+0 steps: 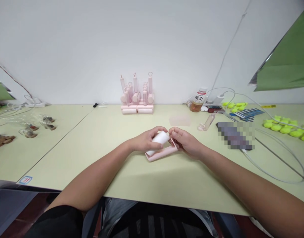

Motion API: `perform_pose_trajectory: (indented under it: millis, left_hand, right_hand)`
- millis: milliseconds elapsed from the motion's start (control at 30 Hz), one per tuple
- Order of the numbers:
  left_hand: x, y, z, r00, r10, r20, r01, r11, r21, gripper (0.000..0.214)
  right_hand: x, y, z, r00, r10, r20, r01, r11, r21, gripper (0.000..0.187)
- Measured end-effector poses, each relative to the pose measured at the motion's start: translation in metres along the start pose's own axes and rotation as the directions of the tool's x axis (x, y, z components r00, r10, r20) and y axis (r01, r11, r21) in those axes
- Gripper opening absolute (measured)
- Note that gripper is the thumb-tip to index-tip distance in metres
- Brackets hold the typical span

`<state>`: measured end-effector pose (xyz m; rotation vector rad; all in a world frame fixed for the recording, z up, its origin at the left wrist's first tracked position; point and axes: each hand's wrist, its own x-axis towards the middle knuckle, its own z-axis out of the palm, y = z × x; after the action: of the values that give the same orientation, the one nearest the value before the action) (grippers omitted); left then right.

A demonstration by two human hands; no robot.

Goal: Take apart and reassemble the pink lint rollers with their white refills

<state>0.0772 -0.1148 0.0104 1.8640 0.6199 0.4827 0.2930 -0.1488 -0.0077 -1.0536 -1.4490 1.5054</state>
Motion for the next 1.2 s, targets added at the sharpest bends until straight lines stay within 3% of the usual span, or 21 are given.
perform_pose_trajectory:
  millis: [267,567,667,900,1200]
  left_hand:
    - [0.003,0.003,-0.001,0.998,0.053,0.042,-0.060,0.979,0.196,0.060]
    - [-0.001,0.004,-0.004,0.981,0.125,0.150,-0.169,0.929,0.330,0.056]
    - [0.000,0.004,-0.001,0.977,0.124,0.173,-0.181,0.912,0.369,0.053]
    - [0.003,0.006,0.009,0.988,0.130,0.080,-0.152,0.874,0.462,0.054]
    - [0.004,0.011,0.009,0.990,0.093,0.105,-0.137,0.804,0.579,0.066]
  right_hand:
    - [0.003,0.001,-0.001,0.995,0.091,-0.031,-0.087,0.990,0.108,0.042]
    - [0.002,-0.001,-0.005,0.976,0.179,0.125,-0.200,0.962,0.183,0.051]
    - [0.002,-0.001,-0.006,0.978,0.157,0.138,-0.178,0.972,0.156,0.051]
    - [0.002,-0.010,-0.004,0.995,0.050,0.090,-0.058,0.994,0.088,0.052]
    - [0.003,-0.008,-0.005,0.995,-0.056,0.086,0.051,0.997,0.058,0.053]
